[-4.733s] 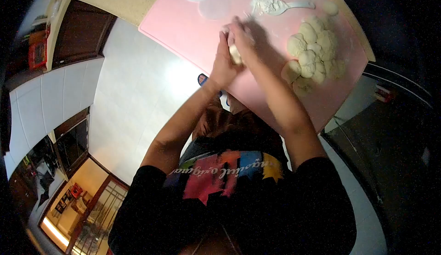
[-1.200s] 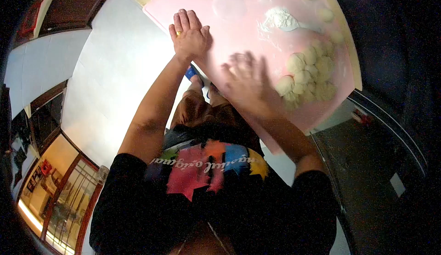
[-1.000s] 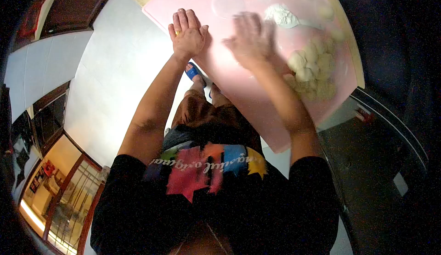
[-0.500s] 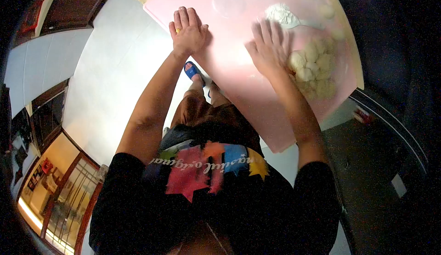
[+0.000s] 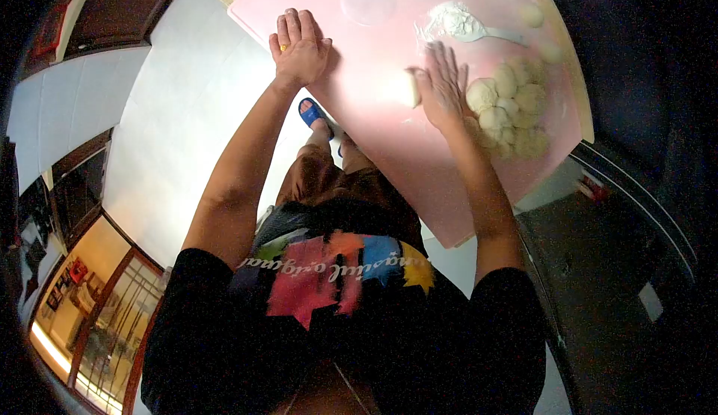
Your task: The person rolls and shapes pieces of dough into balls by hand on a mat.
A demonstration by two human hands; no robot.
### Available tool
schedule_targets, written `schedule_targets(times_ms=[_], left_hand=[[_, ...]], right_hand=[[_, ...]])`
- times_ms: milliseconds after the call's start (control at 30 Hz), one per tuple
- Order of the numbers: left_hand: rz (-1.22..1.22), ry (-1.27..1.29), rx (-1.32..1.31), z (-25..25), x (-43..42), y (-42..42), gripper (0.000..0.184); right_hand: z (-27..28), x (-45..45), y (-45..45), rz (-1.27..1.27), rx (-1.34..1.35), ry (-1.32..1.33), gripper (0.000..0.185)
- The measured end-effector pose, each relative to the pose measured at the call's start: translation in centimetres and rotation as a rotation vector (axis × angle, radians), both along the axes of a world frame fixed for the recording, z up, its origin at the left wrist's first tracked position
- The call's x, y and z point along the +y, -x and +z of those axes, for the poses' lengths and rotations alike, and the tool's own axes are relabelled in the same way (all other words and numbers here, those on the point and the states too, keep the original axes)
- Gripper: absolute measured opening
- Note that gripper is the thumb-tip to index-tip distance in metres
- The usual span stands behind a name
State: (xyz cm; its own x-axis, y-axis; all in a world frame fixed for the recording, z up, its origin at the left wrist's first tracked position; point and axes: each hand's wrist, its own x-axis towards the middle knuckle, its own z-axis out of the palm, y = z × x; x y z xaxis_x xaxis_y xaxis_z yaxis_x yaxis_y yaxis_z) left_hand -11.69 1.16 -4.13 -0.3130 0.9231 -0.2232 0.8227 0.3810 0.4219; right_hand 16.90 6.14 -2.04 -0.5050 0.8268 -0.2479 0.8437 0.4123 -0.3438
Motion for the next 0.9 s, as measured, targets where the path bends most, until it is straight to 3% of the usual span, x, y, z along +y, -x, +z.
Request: schedule_targets(times_ms=[67, 100, 167, 200, 233, 300, 367, 467, 600, 667, 767, 800, 900], left_hand=[[-0.038, -0.065, 0.093, -1.3, -0.3, 0.2, 0.076], [-0.037, -0.063, 0.096, -1.3, -0.3, 0.2, 0.076], [-0.027, -0.07, 0.08, -1.4, -0.3, 0.2, 0.077], [-0.034, -0.068, 0.08, -1.1, -0.3, 0.1, 0.077], [-0.027, -0.046, 0.072, -0.7, -0.3, 0.2, 0.077], [-0.024, -0.022, 0.07, -0.4, -0.3, 0.1, 0.076], [-0.027, -0.017, 0.073, -0.6, -0.2, 0.2, 0.076], [-0.032, -0.032, 0.106, -0.7, -0.4, 0.1, 0.076], [-0.03, 0.001, 0.09, 0.1, -0.1, 0.2, 0.075], [-0.017, -0.003, 0.065, 0.1, -0.3, 0.7, 0.075], [-0.016, -0.012, 0.075, 0.0, -0.4, 0.9, 0.075], [-0.009, -0.073, 0.094, 0.0, -0.5, 0.8, 0.074], [-0.005, -0.153, 0.08, 0.5, -0.9, 0.6, 0.067]], right_hand=[[0.1, -2.0, -2.0, -0.296, 0.262, -0.076, 0.065], [0.2, -2.3, -2.5, -0.295, 0.264, -0.074, 0.065], [0.3, -2.8, -3.1, -0.015, 0.47, -0.248, 0.059], [2.1, -2.5, -2.0, 0.159, 0.427, -0.308, 0.06], [3.1, -2.6, -1.3, 0.153, 0.425, -0.309, 0.06], [4.2, -3.0, -0.5, 0.314, 0.084, -0.196, 0.067], [2.5, -3.0, -1.8, 0.27, 0.121, -0.251, 0.067], [0.9, -3.5, -3.2, -0.033, 0.399, -0.191, 0.071], [0.4, -3.2, -1.7, -0.017, 0.471, -0.226, 0.067], [1.5, -3.6, 2.8, -0.126, 0.744, -0.163, 0.063], [2.7, -2.7, 6.4, 0.075, 0.571, -0.21, 0.06], [2.4, -2.7, 6.7, 0.096, 0.35, -0.185, 0.056], [1.1, -2.0, 6.2, 0.057, 0.447, -0.163, 0.057]])
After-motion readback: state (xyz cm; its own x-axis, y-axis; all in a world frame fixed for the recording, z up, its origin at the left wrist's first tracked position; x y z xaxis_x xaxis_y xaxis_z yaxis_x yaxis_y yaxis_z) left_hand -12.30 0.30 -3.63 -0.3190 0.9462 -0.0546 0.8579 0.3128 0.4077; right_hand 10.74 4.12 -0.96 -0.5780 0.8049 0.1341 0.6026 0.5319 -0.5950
